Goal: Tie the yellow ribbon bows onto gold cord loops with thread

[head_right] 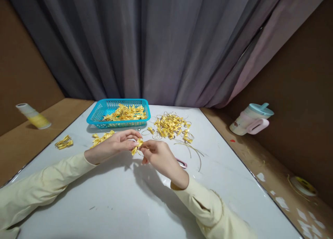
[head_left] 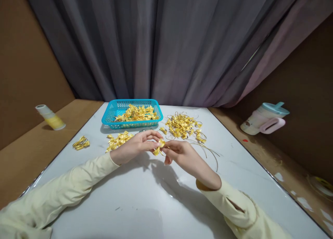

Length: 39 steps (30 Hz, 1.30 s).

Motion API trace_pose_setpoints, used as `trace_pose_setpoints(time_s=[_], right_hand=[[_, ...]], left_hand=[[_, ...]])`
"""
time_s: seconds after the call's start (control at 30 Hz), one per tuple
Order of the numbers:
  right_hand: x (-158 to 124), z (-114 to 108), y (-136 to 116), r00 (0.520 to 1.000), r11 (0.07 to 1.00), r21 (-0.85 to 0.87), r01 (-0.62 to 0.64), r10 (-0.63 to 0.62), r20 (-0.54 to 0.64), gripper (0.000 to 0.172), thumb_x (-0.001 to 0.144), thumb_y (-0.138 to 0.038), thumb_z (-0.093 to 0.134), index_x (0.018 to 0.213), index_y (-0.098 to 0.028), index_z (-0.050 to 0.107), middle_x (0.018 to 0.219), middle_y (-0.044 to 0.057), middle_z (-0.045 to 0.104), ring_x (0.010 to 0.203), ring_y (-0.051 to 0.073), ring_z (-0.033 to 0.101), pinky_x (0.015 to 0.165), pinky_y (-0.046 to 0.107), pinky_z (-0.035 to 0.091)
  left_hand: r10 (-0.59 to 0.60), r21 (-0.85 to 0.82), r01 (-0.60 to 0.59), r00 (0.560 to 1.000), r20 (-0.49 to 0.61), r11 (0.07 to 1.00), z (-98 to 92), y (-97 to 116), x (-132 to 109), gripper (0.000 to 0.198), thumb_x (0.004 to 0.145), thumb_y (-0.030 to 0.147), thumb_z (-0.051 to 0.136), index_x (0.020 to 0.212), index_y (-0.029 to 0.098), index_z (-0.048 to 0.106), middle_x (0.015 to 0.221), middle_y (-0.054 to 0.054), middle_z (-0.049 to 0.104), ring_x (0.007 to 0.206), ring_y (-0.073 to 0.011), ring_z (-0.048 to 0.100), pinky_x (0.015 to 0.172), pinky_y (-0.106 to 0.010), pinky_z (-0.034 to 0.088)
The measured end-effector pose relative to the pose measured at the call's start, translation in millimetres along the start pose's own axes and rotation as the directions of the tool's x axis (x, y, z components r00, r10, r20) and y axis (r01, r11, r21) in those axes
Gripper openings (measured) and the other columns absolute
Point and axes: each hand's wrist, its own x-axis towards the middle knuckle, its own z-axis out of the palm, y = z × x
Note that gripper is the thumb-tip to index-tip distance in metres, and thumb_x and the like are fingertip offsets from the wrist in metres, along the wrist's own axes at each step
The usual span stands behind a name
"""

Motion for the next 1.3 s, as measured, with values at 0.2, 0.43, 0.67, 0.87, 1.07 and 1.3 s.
trace_pose_setpoints(time_s=[0.2,0.43,0.67,0.87,1.07,1.3], right_hand=[[-5,-16,-9,0.970,0.920,0.362,-0.153,0.069,0.234,0.009,0.077,-0.017,0.060,0.083,-0.011,0.064,0.082,0.007,0.071,0.055,0.011,0.064,0.055,0.022,0.052],[-7,-22,-10,0.972,0.913,0.379,-0.148,0.064,0.225,0.018,0.076,-0.028,0.064,0.074,-0.010,0.068,0.077,0.009,0.071,0.053,0.011,0.064,0.054,0.020,0.052],[-3,-15,-12,0.990,0.950,0.279,-0.141,0.132,0.051,0.012,0.070,-0.020,0.062,0.071,-0.008,0.062,0.065,0.008,0.069,0.044,0.012,0.060,0.046,0.021,0.048],[-6,-4,-10,0.985,0.992,0.048,-0.117,0.122,-0.120,0.022,0.066,-0.009,0.052,0.085,-0.011,0.063,0.047,-0.001,0.061,0.032,0.008,0.046,0.037,0.018,0.037],[-4,7,-2,0.956,0.992,-0.124,-0.020,-0.018,-0.294,0.027,0.061,-0.006,0.046,0.081,-0.013,0.062,0.039,-0.008,0.047,0.035,0.007,0.038,0.041,0.017,0.030],[-6,18,8,0.883,0.899,-0.424,0.113,-0.286,-0.371,0.035,0.059,-0.007,0.042,0.088,-0.014,0.061,0.040,-0.010,0.034,0.037,0.008,0.029,0.046,0.020,0.024]], left_hand=[[-0.060,-0.302,0.071,0.997,0.046,0.951,-6.6,-6,4,0.026,0.077,0.023,0.068,0.101,0.017,0.059,0.088,-0.001,0.055,0.077,-0.0099,0.051,0.067,-0.021,0.039],[-0.072,-0.402,0.105,0.993,0.096,0.910,-9.6,-8,3,0.027,0.076,0.020,0.070,0.101,0.015,0.061,0.085,-0.002,0.057,0.073,-0.0103,0.052,0.068,-0.023,0.038],[-0.024,-0.347,0.082,0.986,0.167,0.934,-8.7,-7,2,0.024,0.079,0.018,0.066,0.102,0.014,0.059,0.079,-0.001,0.056,0.067,-0.0091,0.050,0.063,-0.023,0.036],[-0.026,-0.260,0.069,0.986,0.165,0.963,-3.7,-3,-1,0.025,0.077,0.020,0.066,0.100,0.015,0.058,0.084,-0.001,0.054,0.072,-0.0105,0.051,0.064,-0.023,0.038],[-0.004,-0.112,0.023,0.986,0.166,0.993,1.2,0,-6,0.023,0.077,0.023,0.066,0.098,0.016,0.059,0.085,-0.001,0.054,0.075,-0.0114,0.050,0.068,-0.024,0.039],[-0.011,-0.011,0.013,0.983,0.186,1.000,4.3,1,-8,0.021,0.076,0.022,0.066,0.095,0.016,0.060,0.082,-0.001,0.056,0.075,-0.0119,0.051,0.069,-0.025,0.040]])
